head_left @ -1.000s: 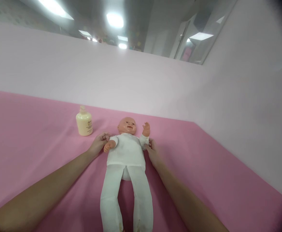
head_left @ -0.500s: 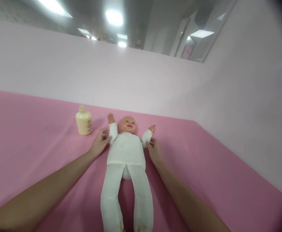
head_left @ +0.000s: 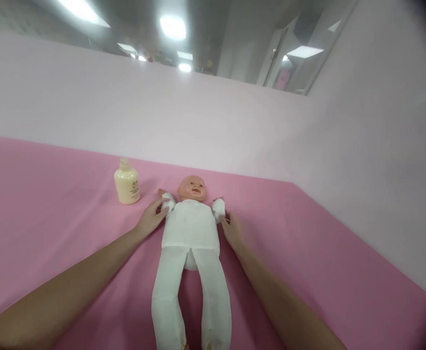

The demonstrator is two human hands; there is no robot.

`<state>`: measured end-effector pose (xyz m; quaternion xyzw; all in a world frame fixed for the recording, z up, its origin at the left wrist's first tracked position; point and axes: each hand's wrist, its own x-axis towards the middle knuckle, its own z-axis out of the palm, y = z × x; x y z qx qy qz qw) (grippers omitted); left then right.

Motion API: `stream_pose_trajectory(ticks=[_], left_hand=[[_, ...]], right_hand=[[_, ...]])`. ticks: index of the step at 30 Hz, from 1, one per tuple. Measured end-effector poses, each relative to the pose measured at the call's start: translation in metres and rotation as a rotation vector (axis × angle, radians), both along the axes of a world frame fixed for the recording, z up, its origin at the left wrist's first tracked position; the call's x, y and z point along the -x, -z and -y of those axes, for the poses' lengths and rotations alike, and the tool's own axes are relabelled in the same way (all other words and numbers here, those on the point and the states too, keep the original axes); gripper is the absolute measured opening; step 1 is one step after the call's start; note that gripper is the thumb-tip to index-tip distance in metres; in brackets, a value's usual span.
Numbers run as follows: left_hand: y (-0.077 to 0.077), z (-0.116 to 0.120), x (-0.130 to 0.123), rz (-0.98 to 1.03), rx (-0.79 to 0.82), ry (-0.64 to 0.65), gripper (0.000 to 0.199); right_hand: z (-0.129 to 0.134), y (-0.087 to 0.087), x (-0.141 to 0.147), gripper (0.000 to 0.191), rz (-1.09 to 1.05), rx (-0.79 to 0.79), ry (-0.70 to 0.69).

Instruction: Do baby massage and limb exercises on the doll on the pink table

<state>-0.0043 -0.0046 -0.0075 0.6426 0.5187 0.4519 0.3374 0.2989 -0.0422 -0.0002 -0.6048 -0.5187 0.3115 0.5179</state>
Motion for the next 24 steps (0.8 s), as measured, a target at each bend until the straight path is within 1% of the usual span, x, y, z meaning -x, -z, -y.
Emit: stream_pose_trajectory(ticks=[3, 5, 8, 11, 15, 19, 20, 22, 24], left_hand=[[0.000, 0.000, 0.000, 0.038, 0.027, 0.012, 0.051], [0.000, 0.000, 0.001, 0.099, 0.047, 0.008, 0.056], [-0.001, -0.001, 0.001, 0.261, 0.062, 0.029, 0.063], [-0.002, -0.002, -0.001, 0.442, 0.081, 0.067, 0.063], [-0.003, -0.002, -0.003, 0.624, 0.109, 0.172, 0.051], [0.000, -0.002, -0.005, 0.698, 0.138, 0.247, 0.025], [0.000, -0.002, -0.005, 0.710, 0.149, 0.259, 0.022], [-0.001, 0.000, -0.005, 0.718, 0.171, 0.278, 0.021], [-0.002, 0.001, -0.004, 0.697, 0.180, 0.304, 0.021]], right_hand=[[0.001, 0.000, -0.001, 0.028, -0.019, -0.024, -0.013], [0.003, -0.002, 0.000, 0.027, -0.065, -0.042, -0.038], [0.006, -0.006, 0.002, 0.027, -0.191, -0.061, -0.093], [0.007, -0.010, 0.004, 0.025, -0.329, -0.070, -0.147], [0.007, -0.010, 0.005, 0.021, -0.436, -0.094, -0.193], [0.004, -0.007, 0.003, 0.018, -0.497, -0.086, -0.213], [0.003, -0.007, 0.003, 0.019, -0.520, -0.079, -0.219], [0.002, -0.007, 0.002, 0.022, -0.549, -0.067, -0.225], [0.002, -0.007, 0.003, 0.020, -0.540, -0.063, -0.215]])
